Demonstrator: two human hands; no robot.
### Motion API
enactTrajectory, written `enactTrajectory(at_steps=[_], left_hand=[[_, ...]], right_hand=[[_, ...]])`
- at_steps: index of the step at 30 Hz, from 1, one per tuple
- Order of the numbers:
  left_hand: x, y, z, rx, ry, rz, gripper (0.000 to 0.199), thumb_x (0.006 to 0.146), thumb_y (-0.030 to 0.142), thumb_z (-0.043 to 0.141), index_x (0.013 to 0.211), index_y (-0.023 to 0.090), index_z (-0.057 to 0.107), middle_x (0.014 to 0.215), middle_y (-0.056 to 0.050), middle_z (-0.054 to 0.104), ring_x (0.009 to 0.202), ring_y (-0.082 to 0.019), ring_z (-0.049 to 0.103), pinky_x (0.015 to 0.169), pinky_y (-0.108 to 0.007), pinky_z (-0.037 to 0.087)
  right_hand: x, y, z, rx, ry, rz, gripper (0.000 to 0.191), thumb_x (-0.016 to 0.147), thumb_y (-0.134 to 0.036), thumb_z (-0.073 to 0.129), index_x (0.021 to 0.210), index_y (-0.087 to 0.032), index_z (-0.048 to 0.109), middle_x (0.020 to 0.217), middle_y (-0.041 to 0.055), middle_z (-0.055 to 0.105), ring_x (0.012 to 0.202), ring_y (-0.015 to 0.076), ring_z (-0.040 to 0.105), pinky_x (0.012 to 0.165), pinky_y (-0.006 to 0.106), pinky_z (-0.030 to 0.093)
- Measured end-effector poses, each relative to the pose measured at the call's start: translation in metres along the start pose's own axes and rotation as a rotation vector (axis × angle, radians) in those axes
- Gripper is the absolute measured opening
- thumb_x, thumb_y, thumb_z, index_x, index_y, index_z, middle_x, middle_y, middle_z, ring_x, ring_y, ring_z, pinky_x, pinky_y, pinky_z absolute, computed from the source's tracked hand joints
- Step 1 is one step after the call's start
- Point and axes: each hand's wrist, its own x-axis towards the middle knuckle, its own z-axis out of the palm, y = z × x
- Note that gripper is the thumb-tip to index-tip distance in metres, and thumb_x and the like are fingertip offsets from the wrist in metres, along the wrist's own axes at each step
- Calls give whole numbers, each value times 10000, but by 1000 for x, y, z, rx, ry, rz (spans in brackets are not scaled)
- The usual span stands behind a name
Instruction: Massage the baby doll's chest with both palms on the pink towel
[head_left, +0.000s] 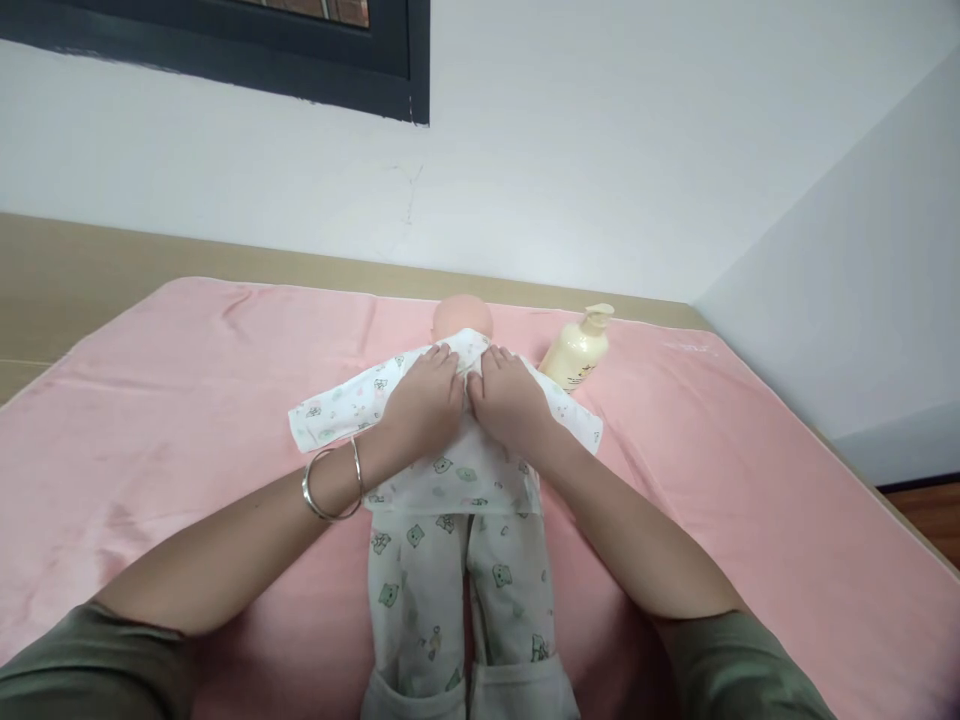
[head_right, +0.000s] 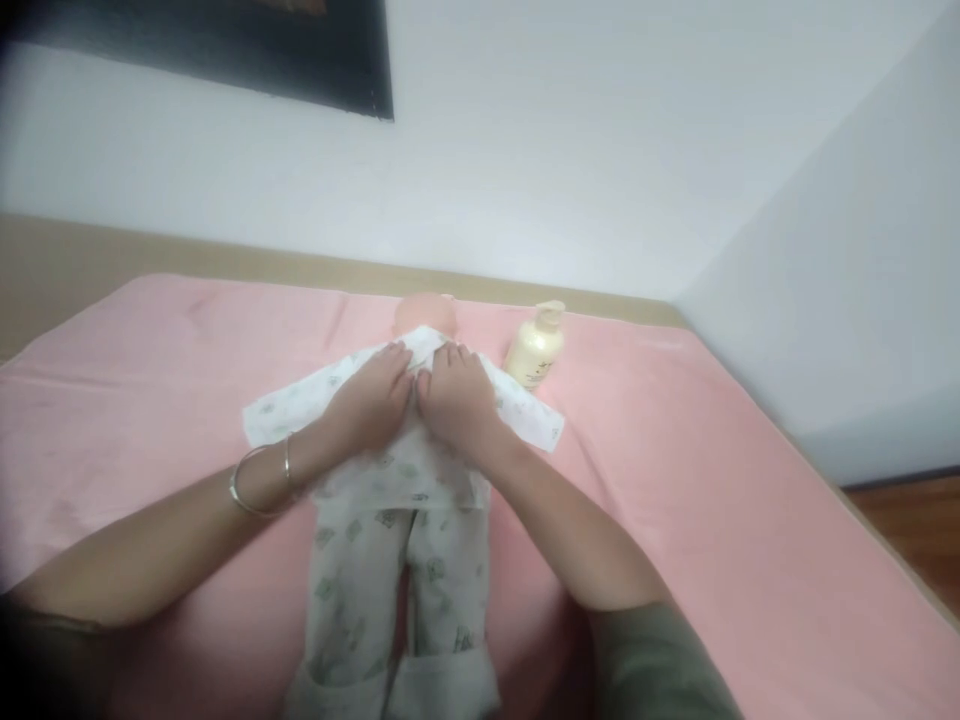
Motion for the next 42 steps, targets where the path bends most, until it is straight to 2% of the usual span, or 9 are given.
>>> enactTrajectory(at_steps=[5,11,15,20,26,31,34,37,42], left_hand=[[19,-15,-3,22,-71,-163,281,973,227,319,951,137,585,994,-168,670,939,-291,631,936,-477,534],[-4,4,1,136,46,13,348,981,190,304,1064,92,628,1173,-214,662,1198,-340,588,1075,-526,457],[-18,16,4,133,48,50,402,943,151,364,1252,25,587,1337,-250,606,1348,-345,511,1150,-528,415],[-5,5,2,83,20,30,372,955,158,334,1177,64,617,1264,-210,655,1276,-311,568,1144,-479,430],[12,-8,4,-7,22,-208,252,936,248,389,1034,157,602,1099,-160,691,1090,-318,622,995,-476,493],[9,-8,7,-51,53,-218,254,926,254,376,1006,173,603,1056,-156,690,1049,-322,620,967,-483,491],[7,-9,12,-61,73,-218,358,939,286,379,1157,130,616,1196,-175,679,1164,-324,598,1052,-481,458],[6,-11,17,-63,89,-223,455,954,312,372,1290,93,587,1325,-180,643,1260,-316,566,1128,-471,416],[7,-13,19,-62,92,-235,479,958,323,375,1320,84,576,1370,-181,629,1293,-318,556,1153,-482,406]], right_hand=[[-22,-20,0,-72,88,-70,492,1006,-203,328,1375,38,547,1381,269,617,1335,345,549,1190,479,362],[10,8,6,124,21,10,499,996,-278,341,1352,2,551,1418,238,600,1348,330,525,1152,458,406],[20,17,5,142,-6,4,403,972,-261,351,1206,-53,604,1282,224,663,1205,327,576,1098,469,419],[17,13,1,91,-15,-8,348,985,-251,343,1128,-81,612,1200,211,683,1086,313,595,1031,450,431],[-7,-10,-1,-78,58,-38,385,1024,-254,320,1142,-60,631,1125,215,693,1079,338,597,1026,464,426],[-16,-17,-4,-156,33,-87,402,1011,-189,301,1162,-37,641,1117,243,689,1093,347,614,1041,469,419],[0,-3,-4,-34,-61,-48,428,1013,-232,313,1251,-40,612,1287,231,661,1231,331,584,1093,452,405],[14,9,-1,81,-93,51,545,1013,-315,327,1433,0,475,1521,224,515,1422,326,453,1196,485,315],[15,9,2,113,-84,80,592,1005,-333,314,1474,9,432,1541,231,493,1453,338,424,1219,516,273]])
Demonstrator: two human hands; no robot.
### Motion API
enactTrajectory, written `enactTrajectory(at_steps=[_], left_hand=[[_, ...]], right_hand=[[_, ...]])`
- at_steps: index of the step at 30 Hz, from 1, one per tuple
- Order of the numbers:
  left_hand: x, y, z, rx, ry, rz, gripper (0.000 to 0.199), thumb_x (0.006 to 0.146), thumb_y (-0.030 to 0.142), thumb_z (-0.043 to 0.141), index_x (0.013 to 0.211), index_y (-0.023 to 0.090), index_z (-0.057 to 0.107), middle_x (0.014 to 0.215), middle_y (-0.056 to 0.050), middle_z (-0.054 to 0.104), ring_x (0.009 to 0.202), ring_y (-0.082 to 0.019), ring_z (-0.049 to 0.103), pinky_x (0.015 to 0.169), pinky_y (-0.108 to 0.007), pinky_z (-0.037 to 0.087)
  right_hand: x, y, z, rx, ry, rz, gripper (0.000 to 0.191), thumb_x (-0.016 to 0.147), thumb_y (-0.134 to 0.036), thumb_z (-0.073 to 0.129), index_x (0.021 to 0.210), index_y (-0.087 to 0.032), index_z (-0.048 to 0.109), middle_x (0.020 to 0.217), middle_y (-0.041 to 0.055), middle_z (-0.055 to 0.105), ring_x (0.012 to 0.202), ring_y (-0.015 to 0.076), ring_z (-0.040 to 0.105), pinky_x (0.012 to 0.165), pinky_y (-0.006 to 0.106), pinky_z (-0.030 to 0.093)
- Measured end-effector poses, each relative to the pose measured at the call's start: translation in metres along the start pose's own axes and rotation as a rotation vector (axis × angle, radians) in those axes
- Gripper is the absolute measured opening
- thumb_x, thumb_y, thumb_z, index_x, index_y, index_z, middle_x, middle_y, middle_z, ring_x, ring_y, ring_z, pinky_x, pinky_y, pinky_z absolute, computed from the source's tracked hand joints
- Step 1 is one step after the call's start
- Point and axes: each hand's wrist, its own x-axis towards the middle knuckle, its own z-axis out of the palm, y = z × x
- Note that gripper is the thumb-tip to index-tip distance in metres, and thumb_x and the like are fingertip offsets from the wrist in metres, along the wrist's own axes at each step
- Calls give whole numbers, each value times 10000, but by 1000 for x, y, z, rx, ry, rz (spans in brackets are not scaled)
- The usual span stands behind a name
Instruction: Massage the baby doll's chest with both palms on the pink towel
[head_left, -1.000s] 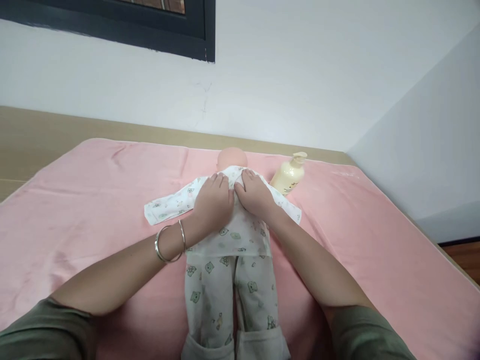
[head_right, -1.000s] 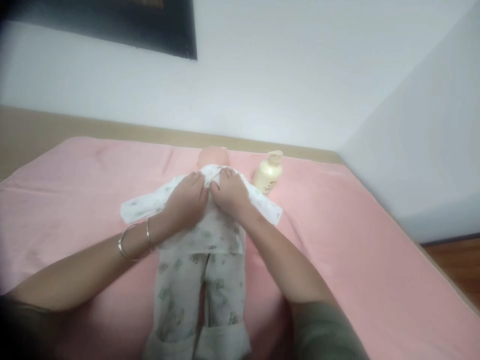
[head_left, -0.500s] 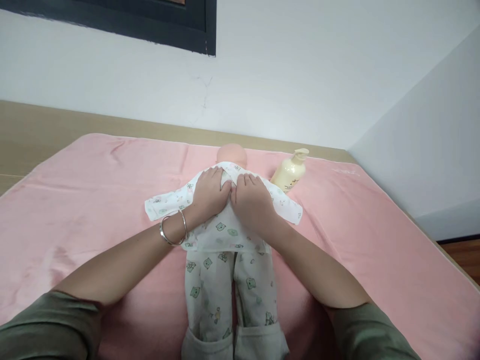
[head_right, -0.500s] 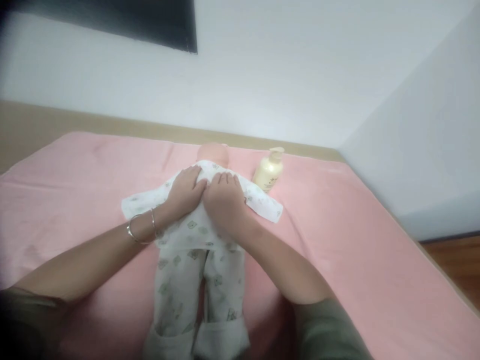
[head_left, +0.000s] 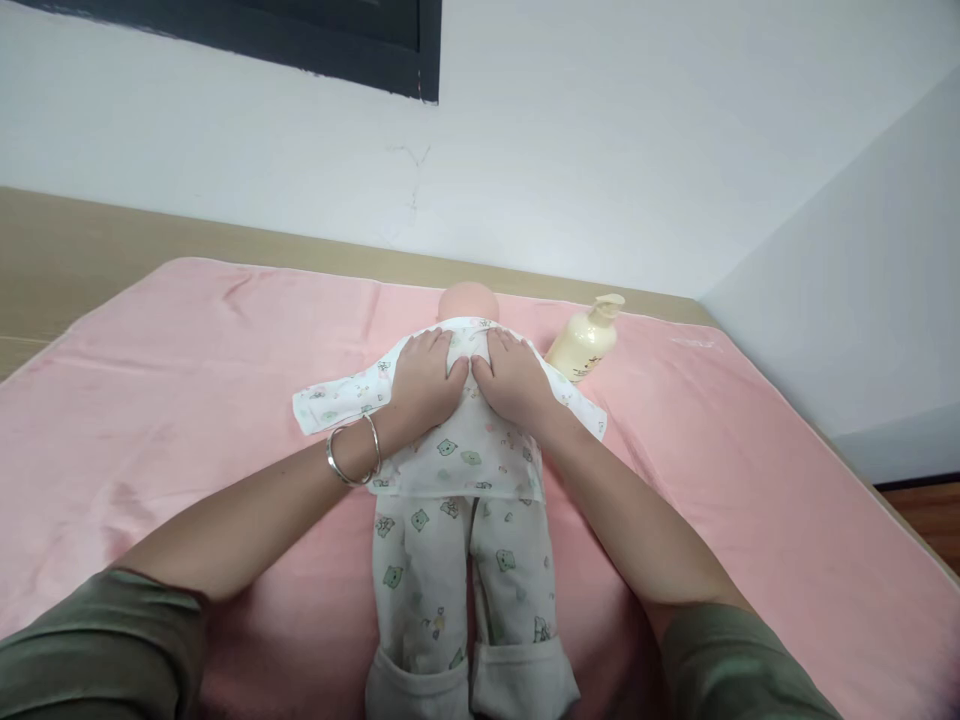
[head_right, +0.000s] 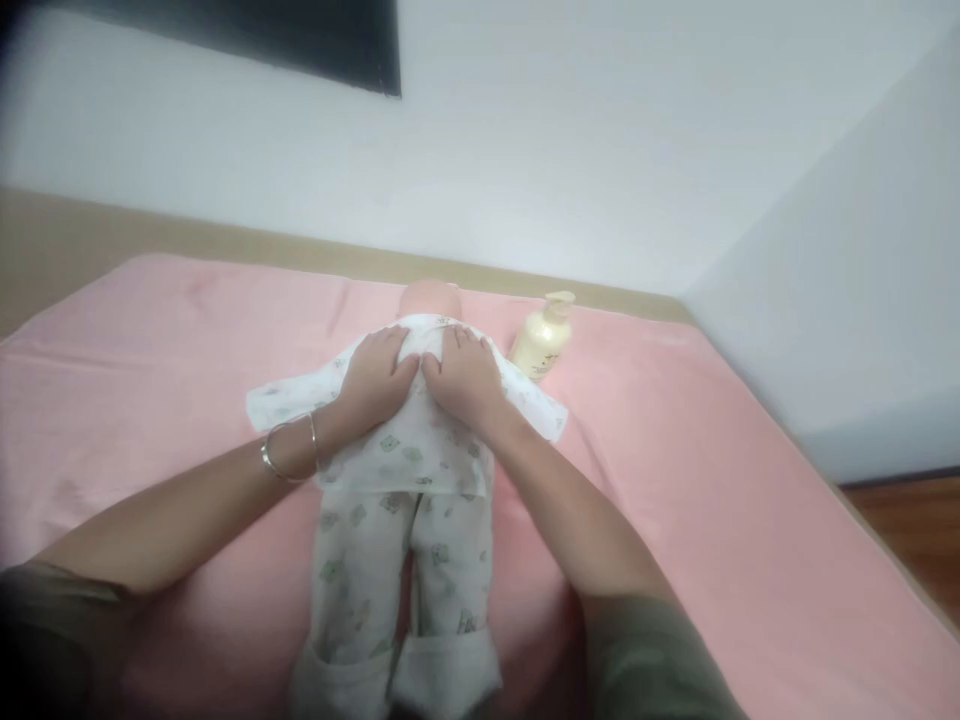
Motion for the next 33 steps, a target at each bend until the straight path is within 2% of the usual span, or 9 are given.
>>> enactTrajectory(at_steps=[4,9,15,20,23,26,28,30,33], left_hand=[[-9,9,-5,43,11,56,470,968,294,344,1299,54,576,1312,-212,643,1248,-348,569,1109,-513,430],[-23,22,-9,70,-4,177,488,948,221,351,1354,22,533,1415,-243,567,1361,-358,486,1163,-529,376],[2,5,-11,-70,-51,63,434,943,249,336,1258,85,587,1276,-190,653,1200,-310,585,1084,-482,455],[13,0,-17,-62,-124,-14,341,966,304,331,1047,142,620,1073,-152,698,1032,-300,636,951,-468,519],[-5,12,-17,58,-80,73,385,974,270,322,1146,87,614,1175,-208,678,1134,-341,621,1017,-514,481],[-25,23,-14,117,-2,174,459,975,255,348,1348,49,520,1438,-235,554,1384,-366,478,1146,-547,386],[-28,24,-14,110,12,195,475,969,247,359,1381,51,491,1490,-228,513,1431,-358,431,1170,-549,363],[-20,20,-15,79,-19,172,413,952,224,363,1288,77,551,1384,-220,593,1340,-348,514,1121,-533,412],[2,9,-19,10,-98,41,293,935,195,332,1012,150,611,1051,-175,696,1018,-310,641,939,-485,504]], right_hand=[[3,3,-3,27,-6,-26,559,992,-319,338,1433,-2,469,1521,236,512,1415,335,466,1195,489,322],[6,4,-6,36,-35,-20,481,995,-316,345,1320,-31,557,1405,233,612,1298,336,563,1128,475,400],[-20,-19,1,-49,39,-8,583,1039,-321,304,1499,26,394,1552,248,468,1472,346,401,1221,492,303],[-23,-21,3,-10,58,-41,572,1032,-318,329,1494,6,422,1551,230,479,1485,341,389,1225,491,308],[-6,-5,2,23,48,-33,509,1022,-277,322,1413,-6,505,1486,235,547,1409,324,483,1188,478,356],[10,9,-1,54,7,30,462,1023,-299,317,1303,-52,589,1414,212,614,1330,312,551,1142,461,404],[12,10,-3,31,-4,48,470,1028,-309,301,1288,-50,595,1412,214,615,1332,315,548,1137,456,407],[3,3,-3,-29,6,30,492,1026,-300,302,1326,-11,564,1425,243,595,1351,337,530,1146,478,394],[-18,-14,-2,-114,55,-71,531,1017,-281,314,1406,33,491,1459,287,548,1388,376,493,1166,519,366]])
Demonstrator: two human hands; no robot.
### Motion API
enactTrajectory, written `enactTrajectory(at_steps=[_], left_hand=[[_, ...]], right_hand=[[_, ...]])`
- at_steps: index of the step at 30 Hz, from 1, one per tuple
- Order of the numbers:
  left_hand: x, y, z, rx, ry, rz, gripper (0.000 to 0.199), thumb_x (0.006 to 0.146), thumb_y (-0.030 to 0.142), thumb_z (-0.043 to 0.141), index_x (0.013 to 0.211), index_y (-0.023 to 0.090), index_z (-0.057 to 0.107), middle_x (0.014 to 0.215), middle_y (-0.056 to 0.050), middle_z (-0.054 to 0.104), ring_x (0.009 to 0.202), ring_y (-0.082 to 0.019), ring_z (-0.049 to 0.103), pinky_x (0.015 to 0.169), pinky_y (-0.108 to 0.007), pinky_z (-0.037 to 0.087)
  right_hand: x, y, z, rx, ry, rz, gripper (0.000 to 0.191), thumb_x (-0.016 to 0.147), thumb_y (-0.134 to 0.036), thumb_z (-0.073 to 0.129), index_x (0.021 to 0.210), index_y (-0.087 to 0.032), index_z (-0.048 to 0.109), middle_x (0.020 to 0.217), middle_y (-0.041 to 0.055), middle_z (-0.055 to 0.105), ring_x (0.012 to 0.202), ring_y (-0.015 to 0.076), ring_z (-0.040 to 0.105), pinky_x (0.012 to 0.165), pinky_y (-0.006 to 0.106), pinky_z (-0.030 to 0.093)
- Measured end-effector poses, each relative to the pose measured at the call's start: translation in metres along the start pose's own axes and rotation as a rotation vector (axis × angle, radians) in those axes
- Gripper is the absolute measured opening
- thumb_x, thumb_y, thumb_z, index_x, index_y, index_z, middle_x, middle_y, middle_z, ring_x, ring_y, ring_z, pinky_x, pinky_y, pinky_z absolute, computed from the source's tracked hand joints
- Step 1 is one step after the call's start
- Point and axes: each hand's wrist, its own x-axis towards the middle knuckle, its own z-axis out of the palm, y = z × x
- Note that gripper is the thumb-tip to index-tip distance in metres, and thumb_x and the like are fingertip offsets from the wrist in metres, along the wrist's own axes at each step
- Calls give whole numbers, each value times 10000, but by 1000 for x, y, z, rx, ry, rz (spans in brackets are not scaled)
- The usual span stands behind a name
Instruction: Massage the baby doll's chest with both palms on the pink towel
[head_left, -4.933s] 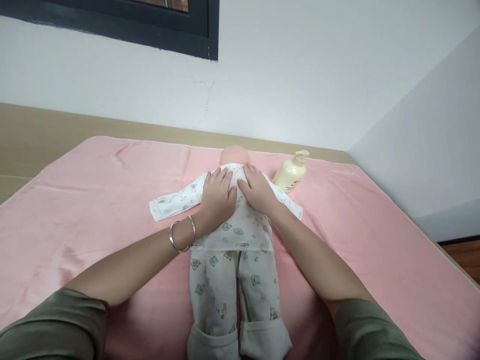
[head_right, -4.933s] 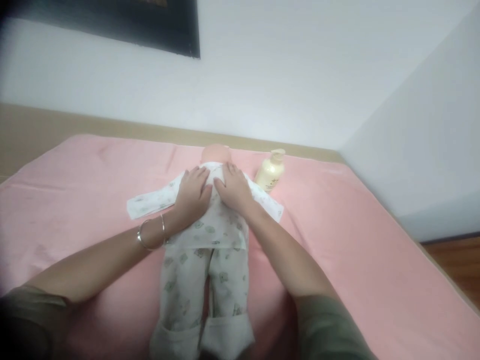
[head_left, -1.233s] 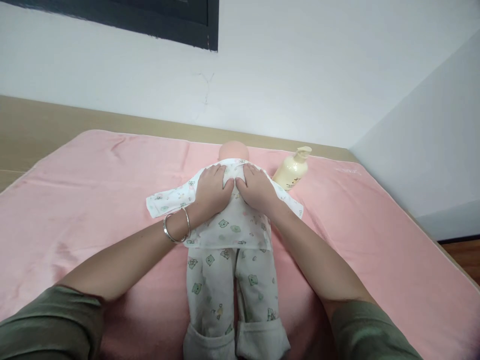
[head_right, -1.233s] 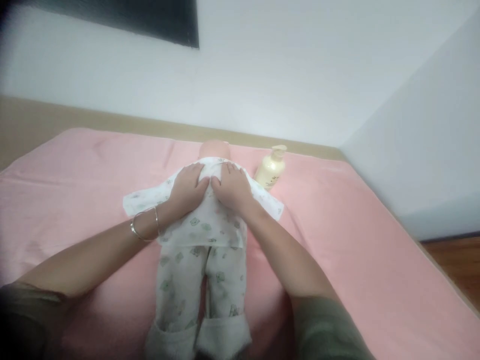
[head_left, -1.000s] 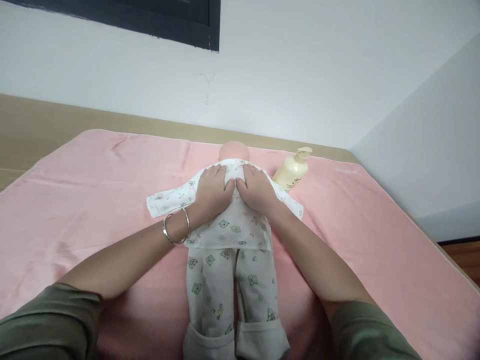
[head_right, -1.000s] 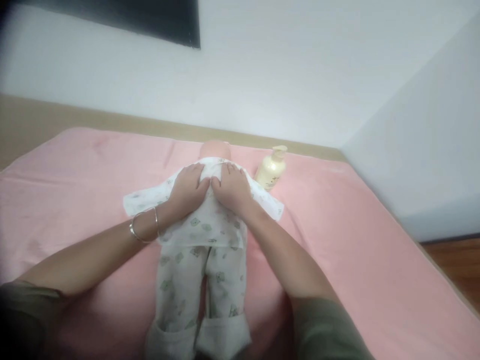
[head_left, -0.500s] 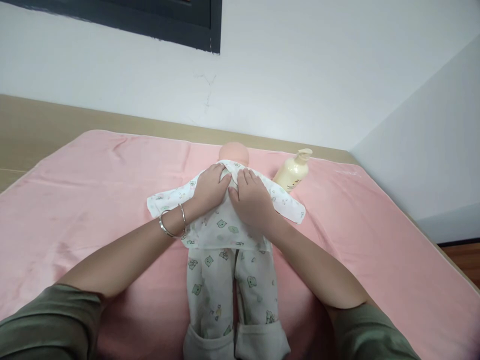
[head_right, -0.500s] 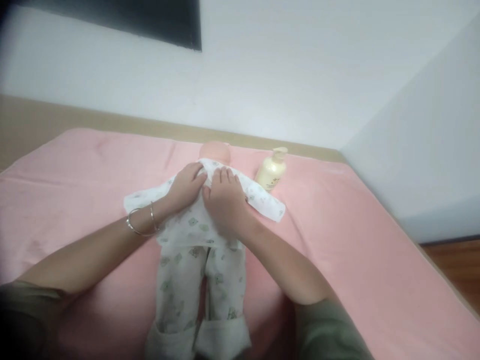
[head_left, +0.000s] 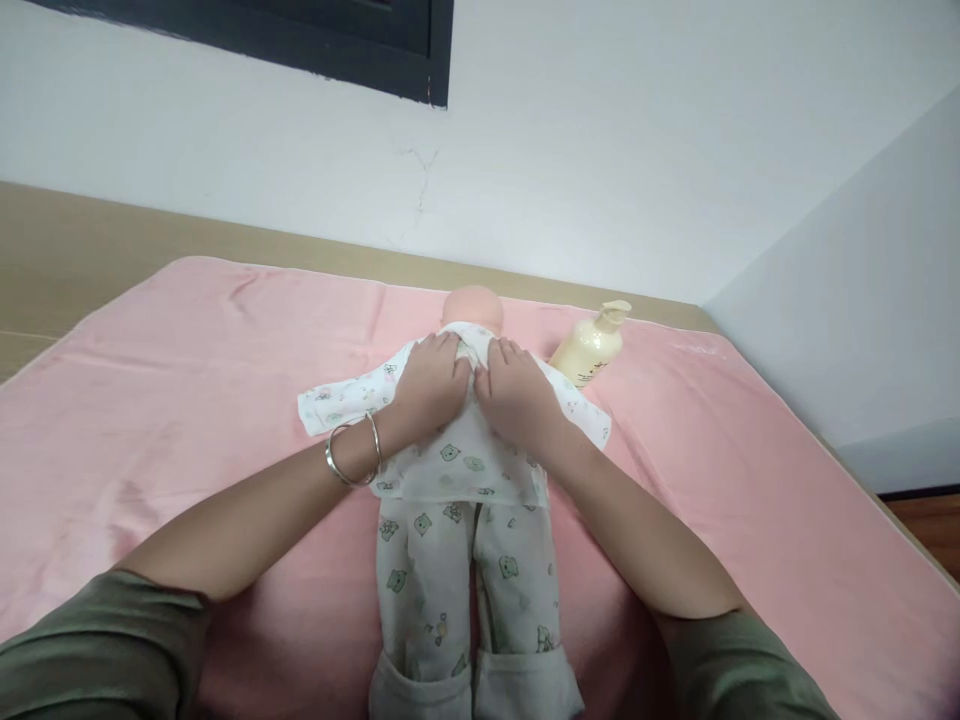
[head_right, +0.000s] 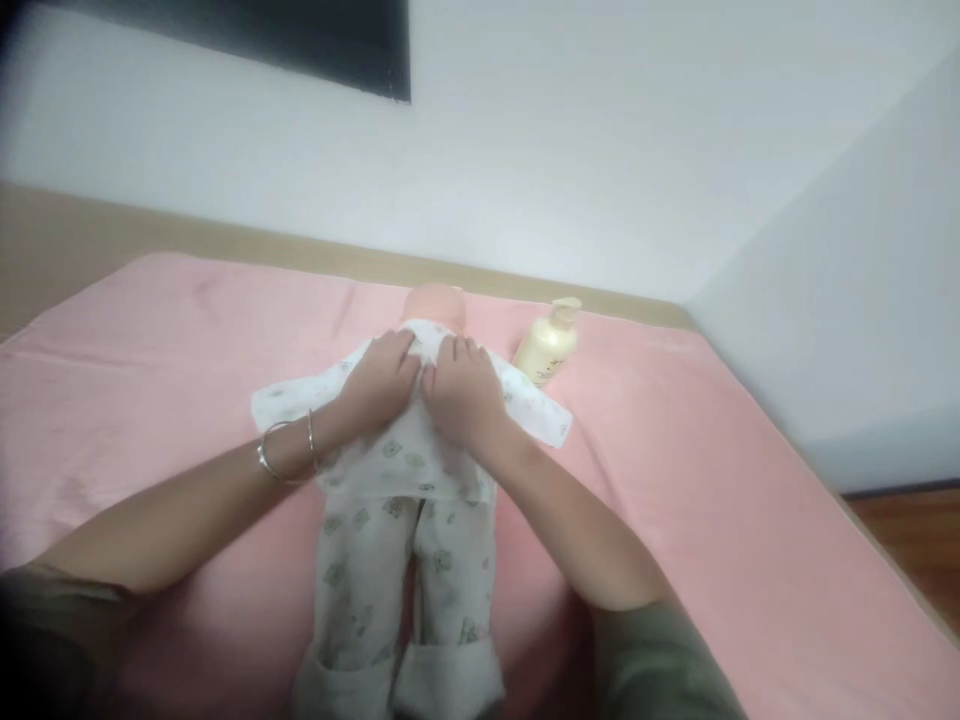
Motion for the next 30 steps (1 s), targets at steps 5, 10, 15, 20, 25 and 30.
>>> enactTrajectory(at_steps=[5,10,15,20,25,30], left_hand=[[5,-3,-2,14,-6,-34,315,966,223,298,951,164,607,989,-162,693,958,-300,639,902,-472,507],[-29,17,9,114,81,93,458,985,265,353,1343,33,520,1451,-258,531,1406,-388,447,1156,-566,352],[-22,13,6,99,52,106,418,977,240,331,1284,61,550,1390,-241,584,1333,-373,510,1116,-562,396],[9,-5,-5,-10,-60,-104,290,958,230,314,935,173,598,945,-132,704,898,-281,648,835,-438,520],[-3,0,-2,120,3,5,314,954,204,308,913,147,614,1000,-181,696,970,-316,638,905,-476,499],[-23,14,5,150,107,122,393,975,233,337,1225,46,575,1337,-239,608,1297,-359,525,1123,-517,385]], right_hand=[[-4,-3,3,29,35,-81,533,1010,-249,307,1447,13,463,1513,269,502,1437,356,447,1200,499,340],[25,23,4,134,-34,57,426,1014,-271,303,1238,-78,610,1327,199,663,1235,314,597,1095,448,441],[18,13,-1,23,-46,31,466,1011,-221,289,1330,4,543,1381,252,613,1285,335,559,1124,467,400],[-11,-11,-2,-86,16,-52,563,1014,-246,297,1459,76,420,1490,313,503,1422,398,452,1195,519,329],[-2,-1,3,12,29,-61,551,999,-255,318,1424,57,478,1487,295,520,1415,372,475,1182,505,371],[25,20,8,105,-23,61,540,986,-276,326,1378,37,528,1444,261,578,1357,347,536,1165,467,398]])
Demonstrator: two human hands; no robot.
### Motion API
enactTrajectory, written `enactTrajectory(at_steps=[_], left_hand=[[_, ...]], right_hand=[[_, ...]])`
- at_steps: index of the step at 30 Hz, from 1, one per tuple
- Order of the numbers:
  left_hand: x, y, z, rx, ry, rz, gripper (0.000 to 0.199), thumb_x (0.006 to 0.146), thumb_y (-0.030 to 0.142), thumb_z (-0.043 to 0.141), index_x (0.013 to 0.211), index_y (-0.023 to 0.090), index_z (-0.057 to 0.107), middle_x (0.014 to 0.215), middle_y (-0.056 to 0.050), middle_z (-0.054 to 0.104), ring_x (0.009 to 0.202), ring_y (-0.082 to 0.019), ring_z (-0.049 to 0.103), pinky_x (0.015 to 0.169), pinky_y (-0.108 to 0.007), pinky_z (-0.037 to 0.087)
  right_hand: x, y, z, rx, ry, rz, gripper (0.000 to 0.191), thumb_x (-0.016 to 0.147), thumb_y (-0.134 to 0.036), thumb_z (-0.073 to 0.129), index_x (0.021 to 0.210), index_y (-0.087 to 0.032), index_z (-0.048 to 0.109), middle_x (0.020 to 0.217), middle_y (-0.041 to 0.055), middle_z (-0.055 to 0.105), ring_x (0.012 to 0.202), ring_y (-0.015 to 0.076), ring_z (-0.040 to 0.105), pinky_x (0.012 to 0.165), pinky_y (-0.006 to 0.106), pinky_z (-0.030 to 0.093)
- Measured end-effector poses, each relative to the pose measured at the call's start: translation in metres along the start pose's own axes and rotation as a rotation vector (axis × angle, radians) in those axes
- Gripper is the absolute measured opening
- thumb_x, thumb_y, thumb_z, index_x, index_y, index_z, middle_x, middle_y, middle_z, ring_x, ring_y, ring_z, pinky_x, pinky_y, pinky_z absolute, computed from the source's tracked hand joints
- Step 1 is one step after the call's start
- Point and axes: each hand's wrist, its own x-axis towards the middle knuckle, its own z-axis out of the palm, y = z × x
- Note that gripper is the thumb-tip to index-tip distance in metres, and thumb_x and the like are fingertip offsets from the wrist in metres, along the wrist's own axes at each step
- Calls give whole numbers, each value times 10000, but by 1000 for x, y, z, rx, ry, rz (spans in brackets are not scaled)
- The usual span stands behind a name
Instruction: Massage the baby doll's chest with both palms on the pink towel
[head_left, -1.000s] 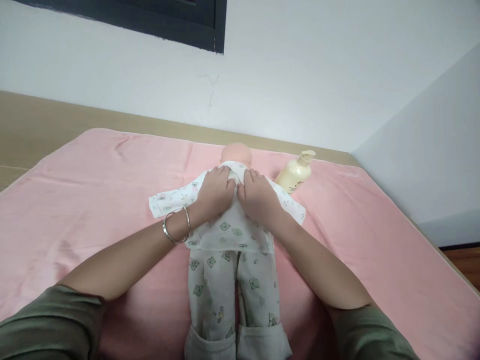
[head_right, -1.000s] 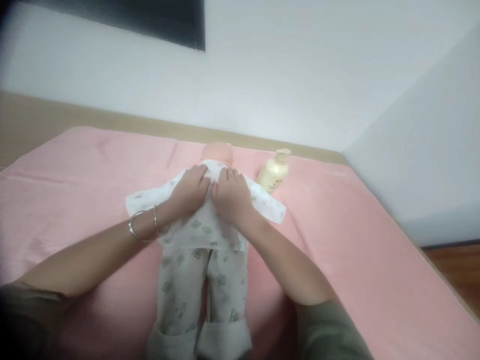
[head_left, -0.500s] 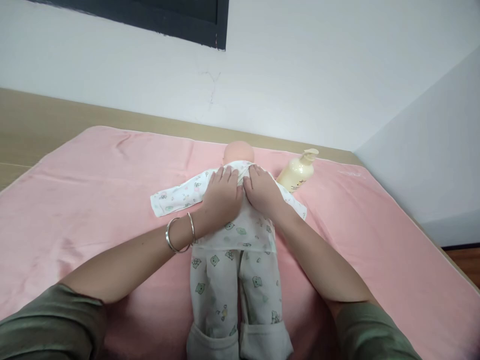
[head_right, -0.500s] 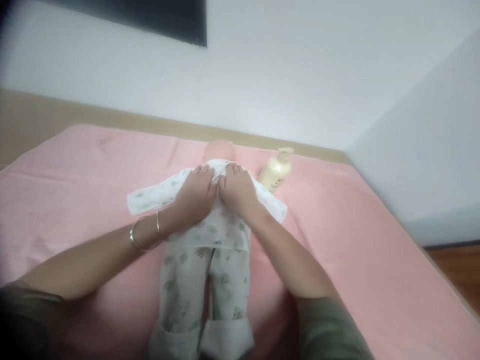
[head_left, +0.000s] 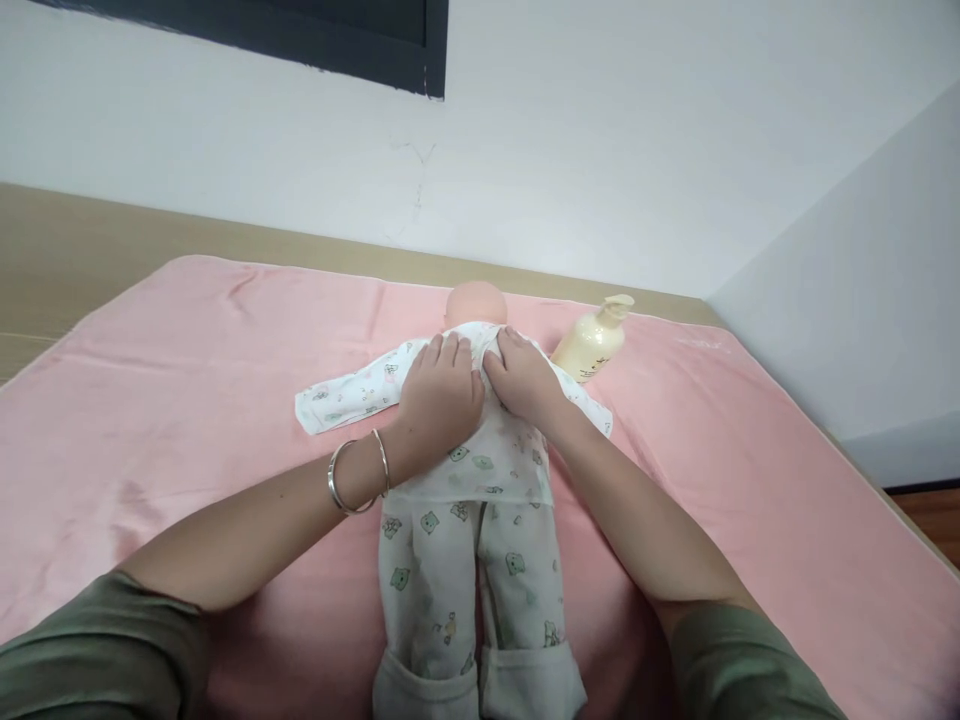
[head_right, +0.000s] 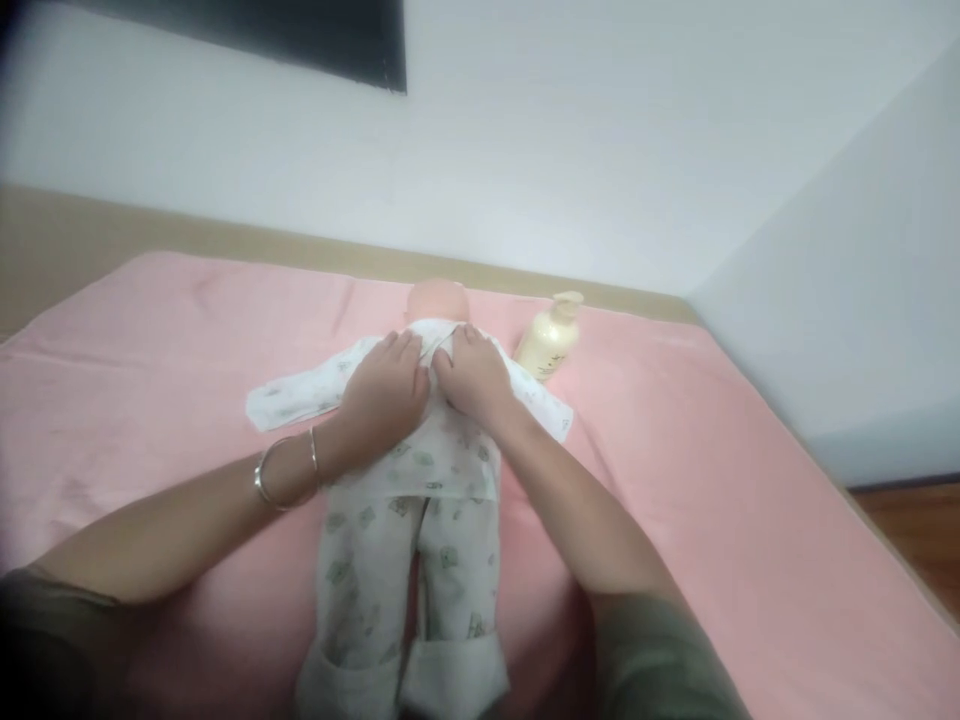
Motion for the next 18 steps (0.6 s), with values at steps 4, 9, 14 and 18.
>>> enactTrajectory(at_steps=[4,9,14,18], left_hand=[[13,-9,0,-101,-56,-101,278,921,197,387,1082,120,599,1125,-180,683,1094,-316,614,963,-452,474],[28,-23,3,-175,-107,-233,174,897,219,383,843,196,547,877,-115,668,809,-259,604,760,-404,472],[22,-21,10,-148,-47,-202,239,901,229,368,932,171,598,957,-133,695,899,-280,627,825,-419,478],[20,-20,14,-153,1,-195,334,916,250,372,1096,135,628,1116,-157,710,1074,-307,632,958,-442,472]], right_hand=[[-14,-12,-2,-73,36,-25,559,992,-264,314,1416,61,479,1460,284,553,1381,363,509,1175,506,377],[-43,-31,-10,-150,36,-198,558,995,-231,328,1464,45,452,1519,296,485,1447,382,446,1205,530,348],[-26,-19,-7,-9,-33,-127,556,1003,-254,310,1466,-3,487,1547,222,490,1481,321,416,1239,483,323],[-10,-9,4,45,-11,-4,618,982,-293,352,1526,-6,400,1613,209,398,1524,334,337,1255,540,255]])
